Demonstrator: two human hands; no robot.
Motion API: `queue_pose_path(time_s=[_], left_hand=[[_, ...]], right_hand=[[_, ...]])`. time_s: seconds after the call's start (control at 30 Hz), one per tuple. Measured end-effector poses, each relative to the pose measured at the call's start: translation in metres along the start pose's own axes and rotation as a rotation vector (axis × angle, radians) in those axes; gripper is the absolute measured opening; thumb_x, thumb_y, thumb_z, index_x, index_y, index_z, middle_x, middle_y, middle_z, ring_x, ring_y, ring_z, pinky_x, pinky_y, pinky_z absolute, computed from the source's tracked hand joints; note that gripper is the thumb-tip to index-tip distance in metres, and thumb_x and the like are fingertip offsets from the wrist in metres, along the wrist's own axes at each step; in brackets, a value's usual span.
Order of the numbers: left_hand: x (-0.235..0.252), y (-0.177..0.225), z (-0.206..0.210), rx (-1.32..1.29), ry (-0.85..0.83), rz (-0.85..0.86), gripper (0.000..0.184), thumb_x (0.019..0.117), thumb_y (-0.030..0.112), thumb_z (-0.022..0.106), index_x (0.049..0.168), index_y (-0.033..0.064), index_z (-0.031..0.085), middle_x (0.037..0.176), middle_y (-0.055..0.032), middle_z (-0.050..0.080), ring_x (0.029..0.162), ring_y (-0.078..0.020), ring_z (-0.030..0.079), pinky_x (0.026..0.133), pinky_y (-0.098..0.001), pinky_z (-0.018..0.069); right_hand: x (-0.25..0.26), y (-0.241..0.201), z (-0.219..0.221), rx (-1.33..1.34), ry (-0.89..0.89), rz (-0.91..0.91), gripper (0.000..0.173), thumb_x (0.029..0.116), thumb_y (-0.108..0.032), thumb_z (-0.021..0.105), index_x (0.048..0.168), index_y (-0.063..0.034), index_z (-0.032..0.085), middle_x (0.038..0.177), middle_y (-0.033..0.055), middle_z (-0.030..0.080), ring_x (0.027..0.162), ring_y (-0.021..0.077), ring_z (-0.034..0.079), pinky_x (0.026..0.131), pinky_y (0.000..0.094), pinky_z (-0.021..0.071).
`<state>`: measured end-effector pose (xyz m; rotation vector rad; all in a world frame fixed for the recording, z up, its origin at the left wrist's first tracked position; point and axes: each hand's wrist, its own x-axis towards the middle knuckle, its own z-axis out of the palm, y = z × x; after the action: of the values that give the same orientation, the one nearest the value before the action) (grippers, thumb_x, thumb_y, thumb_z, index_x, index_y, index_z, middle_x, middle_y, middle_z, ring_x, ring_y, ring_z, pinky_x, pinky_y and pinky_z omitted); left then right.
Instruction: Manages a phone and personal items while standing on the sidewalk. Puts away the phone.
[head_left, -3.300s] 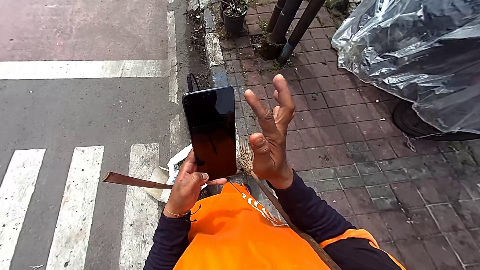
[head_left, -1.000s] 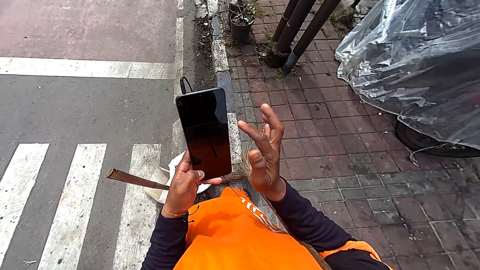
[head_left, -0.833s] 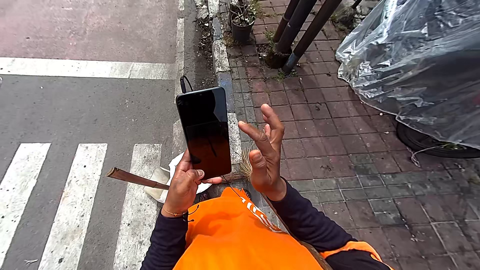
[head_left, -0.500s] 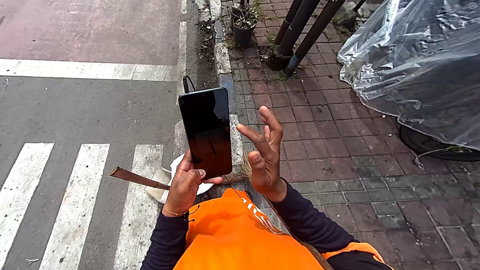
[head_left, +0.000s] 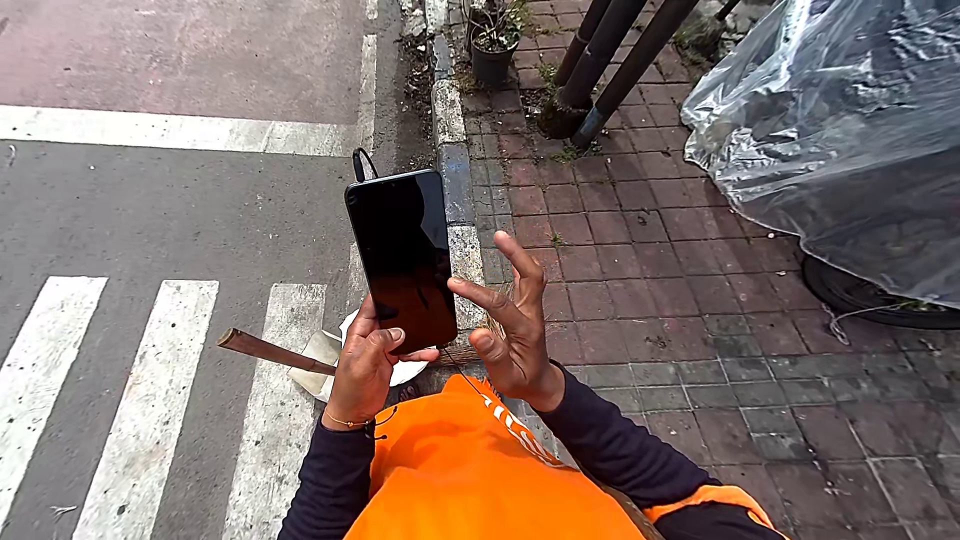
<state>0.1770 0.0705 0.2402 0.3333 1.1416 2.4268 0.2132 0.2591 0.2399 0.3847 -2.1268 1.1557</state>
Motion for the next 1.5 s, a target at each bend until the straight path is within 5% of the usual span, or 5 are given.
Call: queue_pose_path(time_s=[0.13,0.47,0.67,1.1,1.5], left_hand=[[0.0002,0.0015,-0.0006,0.006,0.033,0.021,0.037,0.0951,0.012,0.050,0.131,0.0209,0.055,0.114,-0.0025,0.073,0.094,-0.0182,0.075,0.074,-0.0376,0.0654],[-0.0013,0.0037,-0.0033,-0.005,0.061,0.047,0.036,0.0953,0.013,0.053,0.130,0.0221,0.057,0.114,-0.0024,0.073,0.095,-0.0183,0.075,0.074,-0.0381,0.0654],[-0.0020,0.0015,-0.0026,0.031,0.010,0.033,0.034,0.0958,0.014,0.055,0.129,0.0197,0.058,0.113,-0.0024,0.074,0.095,-0.0179,0.075,0.075,-0.0373,0.0654],[0.0000,-0.0011,0.0059,0.087,-0.033,-0.013,0.033,0.0953,0.013,0.054,0.127,0.0185,0.058,0.113,0.0006,0.074,0.096,-0.0153,0.075,0.076,-0.0359,0.0653],[0.0010,0.0021,0.0051,0.031,0.029,-0.007,0.037,0.0939,0.011,0.052,0.131,0.0165,0.054,0.113,-0.0032,0.073,0.094,-0.0185,0.075,0.073,-0.0373,0.0657]], right_hand=[[-0.0024,0.0001,0.0051,0.006,-0.026,-0.039,0.052,0.1067,-0.057,0.035,0.122,-0.0243,0.072,0.158,0.0107,0.036,0.153,0.0217,0.018,0.124,0.0472,0.0115],[-0.0024,0.0014,0.0097,0.032,-0.031,-0.056,0.052,0.1070,-0.056,0.035,0.113,-0.0225,0.075,0.156,0.0098,0.039,0.153,0.0214,0.020,0.124,0.0437,0.0150],[0.0031,0.0001,0.0094,-0.027,-0.017,-0.013,0.055,0.1058,-0.061,0.033,0.139,-0.0273,0.062,0.162,0.0125,0.028,0.154,0.0247,0.015,0.124,0.0455,0.0156],[0.0059,0.0025,0.0043,-0.021,0.009,-0.003,0.053,0.1058,-0.060,0.034,0.139,-0.0297,0.062,0.163,0.0109,0.027,0.154,0.0240,0.015,0.124,0.0444,0.0171],[0.0032,0.0046,0.0036,0.021,0.024,-0.026,0.051,0.1070,-0.057,0.035,0.120,-0.0250,0.073,0.159,0.0088,0.033,0.153,0.0208,0.017,0.124,0.0410,0.0183]])
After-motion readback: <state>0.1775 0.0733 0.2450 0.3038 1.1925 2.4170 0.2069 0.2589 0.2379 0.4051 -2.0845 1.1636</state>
